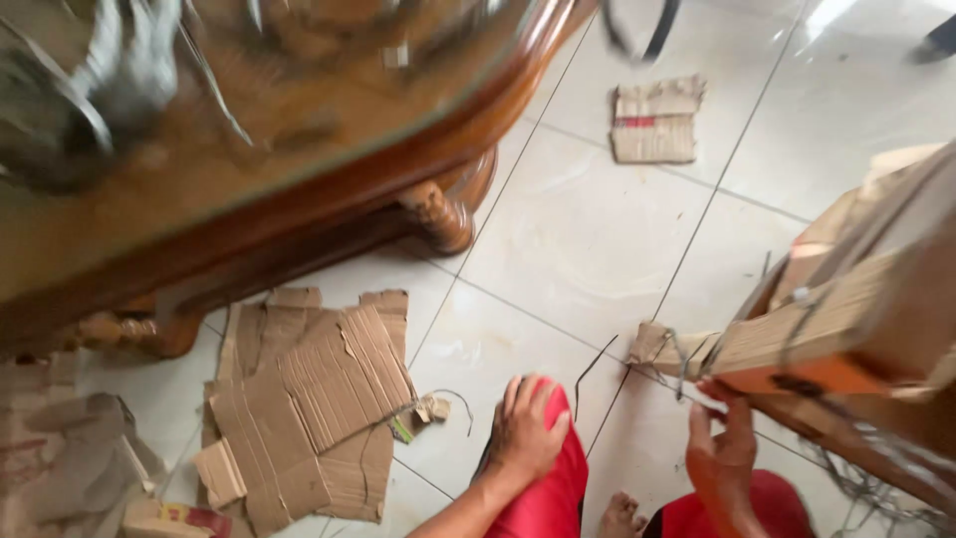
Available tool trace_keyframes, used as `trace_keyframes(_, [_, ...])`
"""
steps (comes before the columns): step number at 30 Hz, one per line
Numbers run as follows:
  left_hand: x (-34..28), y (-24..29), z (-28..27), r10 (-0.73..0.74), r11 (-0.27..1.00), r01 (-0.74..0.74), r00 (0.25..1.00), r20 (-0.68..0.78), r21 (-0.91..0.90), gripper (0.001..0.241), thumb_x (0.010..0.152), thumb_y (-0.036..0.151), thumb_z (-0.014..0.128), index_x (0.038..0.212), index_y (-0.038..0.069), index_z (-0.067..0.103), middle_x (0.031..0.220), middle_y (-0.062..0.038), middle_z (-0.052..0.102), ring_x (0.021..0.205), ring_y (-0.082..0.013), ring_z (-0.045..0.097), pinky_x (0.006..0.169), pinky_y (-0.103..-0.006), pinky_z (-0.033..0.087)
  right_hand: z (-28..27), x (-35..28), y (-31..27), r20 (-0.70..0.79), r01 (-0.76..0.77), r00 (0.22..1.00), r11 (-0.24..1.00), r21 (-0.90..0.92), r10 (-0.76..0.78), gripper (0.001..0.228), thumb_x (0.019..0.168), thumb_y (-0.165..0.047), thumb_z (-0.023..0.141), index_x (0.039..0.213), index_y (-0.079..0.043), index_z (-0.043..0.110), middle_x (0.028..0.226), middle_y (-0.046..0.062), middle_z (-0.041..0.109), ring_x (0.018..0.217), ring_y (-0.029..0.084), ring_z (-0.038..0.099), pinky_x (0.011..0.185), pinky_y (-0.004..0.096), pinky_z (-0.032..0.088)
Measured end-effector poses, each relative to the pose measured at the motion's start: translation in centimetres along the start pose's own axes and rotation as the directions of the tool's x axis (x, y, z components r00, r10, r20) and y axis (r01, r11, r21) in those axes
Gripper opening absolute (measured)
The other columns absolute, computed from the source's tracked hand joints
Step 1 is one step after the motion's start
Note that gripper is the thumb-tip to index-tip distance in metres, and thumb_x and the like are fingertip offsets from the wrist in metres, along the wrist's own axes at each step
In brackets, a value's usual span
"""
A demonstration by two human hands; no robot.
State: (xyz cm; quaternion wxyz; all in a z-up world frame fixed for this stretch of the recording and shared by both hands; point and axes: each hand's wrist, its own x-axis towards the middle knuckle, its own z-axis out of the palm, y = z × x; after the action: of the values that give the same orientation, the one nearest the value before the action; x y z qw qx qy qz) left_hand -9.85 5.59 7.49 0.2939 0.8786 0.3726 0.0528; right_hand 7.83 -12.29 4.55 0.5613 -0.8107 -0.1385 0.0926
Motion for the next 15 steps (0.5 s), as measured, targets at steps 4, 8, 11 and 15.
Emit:
trace_keyframes(4, [-3.7, 2.9, -2.4, -0.167, 0.984, 0.143, 0.951, 0.260, 0.109, 0.046, 0.092, 0.038, 0.065, 0.132, 0.015, 0.062, 0.144, -0.006, 0.051, 0.136, -0.0322, 0.038, 0.104, -0.0552, 0.038, -2.9, -2.0, 2.5, 0.128, -0.147, 0.977, 0.976, -0.158, 0.168, 0.032, 0.098, -0.011, 0.059, 0.131, -0.013, 0.063, 0.115, 0.004, 0.072, 0.087, 0.016, 0.064, 0.070, 0.031, 0.049])
trace_keyframes(8, [-7.8, 5.8, -4.6, -0.236, 0.957, 0.149, 0.900, 0.367, 0.251, 0.061, 0.092, 0.036, 0.059, 0.145, 0.009, 0.048, 0.147, -0.007, 0.045, 0.128, -0.0346, 0.039, 0.104, -0.0566, 0.034, -7.9, -6.2, 0.8, 0.436, -0.272, 0.784, 0.876, -0.398, 0.442, 0.037, 0.092, -0.023, 0.060, 0.128, -0.019, 0.066, 0.118, 0.005, 0.082, 0.107, 0.017, 0.077, 0.096, 0.030, 0.056])
trace_keyframes(11, [-10.7, 8.6, -8.1, -0.316, 0.934, 0.179, 0.817, 0.482, 0.308, 0.092, 0.095, 0.032, 0.060, 0.164, 0.013, 0.002, 0.171, -0.007, 0.011, 0.153, -0.0327, 0.015, 0.121, -0.0539, 0.019, -12.2, -12.5, 18.0, 0.612, -0.010, 0.579, 0.756, -0.655, 0.539, 0.072, 0.086, -0.058, 0.065, 0.151, -0.029, 0.050, 0.160, 0.003, 0.048, 0.145, 0.022, 0.052, 0.120, 0.035, 0.041])
trace_keyframes(15, [-15.0, 8.6, -9.1, -0.348, 0.933, 0.247, 0.808, 0.475, 0.263, 0.045, 0.092, 0.038, 0.063, 0.131, 0.016, 0.062, 0.146, -0.007, 0.047, 0.137, -0.0321, 0.037, 0.114, -0.0549, 0.028, -18.0, -12.8, 3.4, 0.500, -0.073, 0.561, 0.641, -0.764, 0.660, 0.037, 0.082, -0.050, 0.067, 0.118, -0.042, 0.075, 0.116, -0.013, 0.082, 0.108, 0.007, 0.078, 0.099, 0.022, 0.056])
